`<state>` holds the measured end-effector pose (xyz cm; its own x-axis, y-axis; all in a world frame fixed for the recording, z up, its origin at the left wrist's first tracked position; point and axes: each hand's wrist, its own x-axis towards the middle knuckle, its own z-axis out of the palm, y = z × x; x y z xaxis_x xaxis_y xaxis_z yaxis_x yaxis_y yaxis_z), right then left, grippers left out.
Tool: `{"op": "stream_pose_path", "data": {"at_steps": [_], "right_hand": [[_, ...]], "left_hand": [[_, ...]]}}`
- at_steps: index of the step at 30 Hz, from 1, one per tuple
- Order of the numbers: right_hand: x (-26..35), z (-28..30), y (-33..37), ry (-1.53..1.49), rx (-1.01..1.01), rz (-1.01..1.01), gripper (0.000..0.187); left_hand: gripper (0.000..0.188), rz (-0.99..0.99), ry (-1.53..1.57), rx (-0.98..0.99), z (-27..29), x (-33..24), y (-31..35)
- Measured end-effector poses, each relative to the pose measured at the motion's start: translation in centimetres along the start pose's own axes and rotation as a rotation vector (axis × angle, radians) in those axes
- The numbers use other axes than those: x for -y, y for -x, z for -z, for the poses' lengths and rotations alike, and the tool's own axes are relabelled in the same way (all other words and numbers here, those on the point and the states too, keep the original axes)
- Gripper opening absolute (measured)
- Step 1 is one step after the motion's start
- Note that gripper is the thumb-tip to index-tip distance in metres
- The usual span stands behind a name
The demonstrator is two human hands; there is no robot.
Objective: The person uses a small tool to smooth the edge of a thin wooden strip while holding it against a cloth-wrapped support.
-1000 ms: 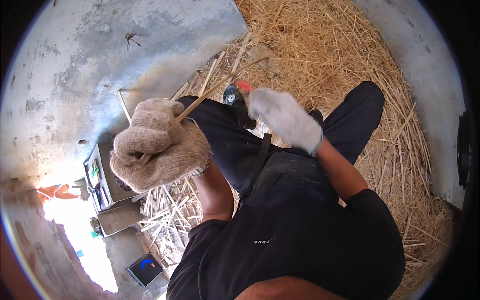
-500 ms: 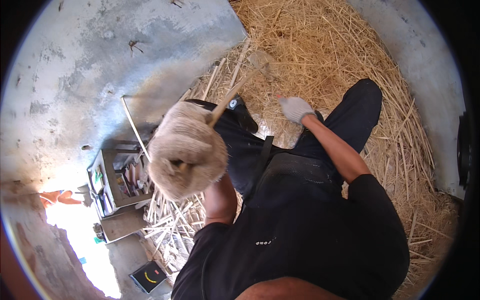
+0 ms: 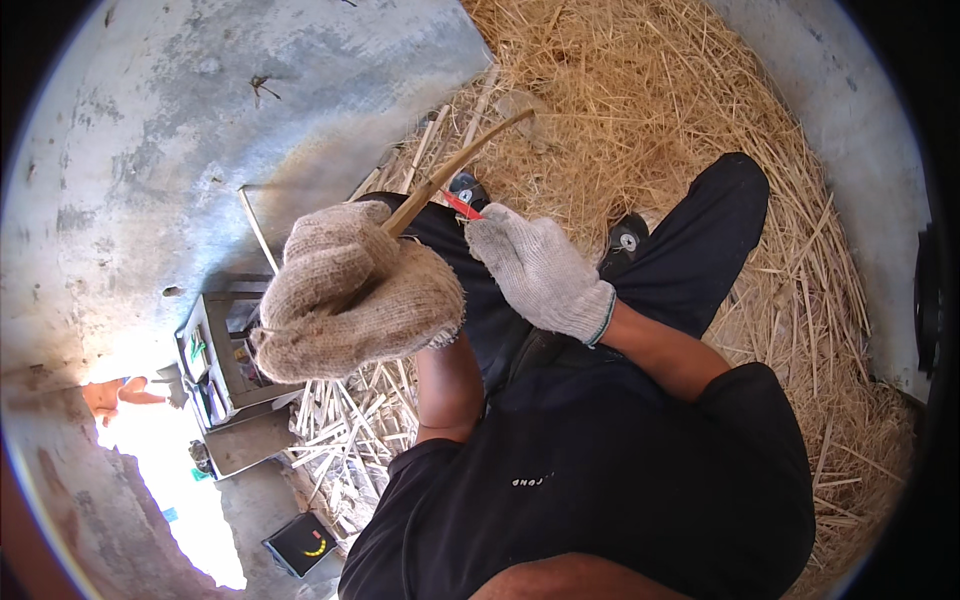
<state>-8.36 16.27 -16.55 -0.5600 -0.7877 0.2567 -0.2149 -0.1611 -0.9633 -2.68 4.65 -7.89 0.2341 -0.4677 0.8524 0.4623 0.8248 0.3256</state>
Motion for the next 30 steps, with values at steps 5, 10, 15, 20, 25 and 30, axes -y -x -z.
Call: {"op": "stream_pose_path", "data": {"at_steps": [5, 10, 15, 20, 25, 30], "right_hand": [[-5.3, 0.4, -1.3, 0.343, -0.019, -0.113, 0.034], [-9.9, 2.9, -3.2, 0.552, 0.004, -0.220, 0.041], [-2.2, 1.8, -1.2, 0.106, 0.073, -0.017, 0.043], [-0.6, 1.0, -0.9, 0.153, 0.134, -0.118, 0.036], [-10.5, 3.1, -3.8, 0.556, 0.102, -0.234, 0.044], [-6.5, 3.5, -3.0, 0.309, -0.012, -0.154, 0.043]], "left_hand": [[0.071, 0.201, 0.169, -0.272, 1.6, -0.1, 0.3], [0.076, 0.016, 0.282, 0.191, 1.0, 0.2, 0.1], [0.072, 0.063, 0.371, 0.337, 1.6, 0.6, 0.5], [0.068, 0.096, 0.420, 0.391, 2.0, 0.5, 0.2], [0.064, 0.113, 0.444, 0.415, 2.2, 0.0, 0.3], [0.060, 0.125, 0.456, 0.405, 2.6, -0.9, 0.3]]}}
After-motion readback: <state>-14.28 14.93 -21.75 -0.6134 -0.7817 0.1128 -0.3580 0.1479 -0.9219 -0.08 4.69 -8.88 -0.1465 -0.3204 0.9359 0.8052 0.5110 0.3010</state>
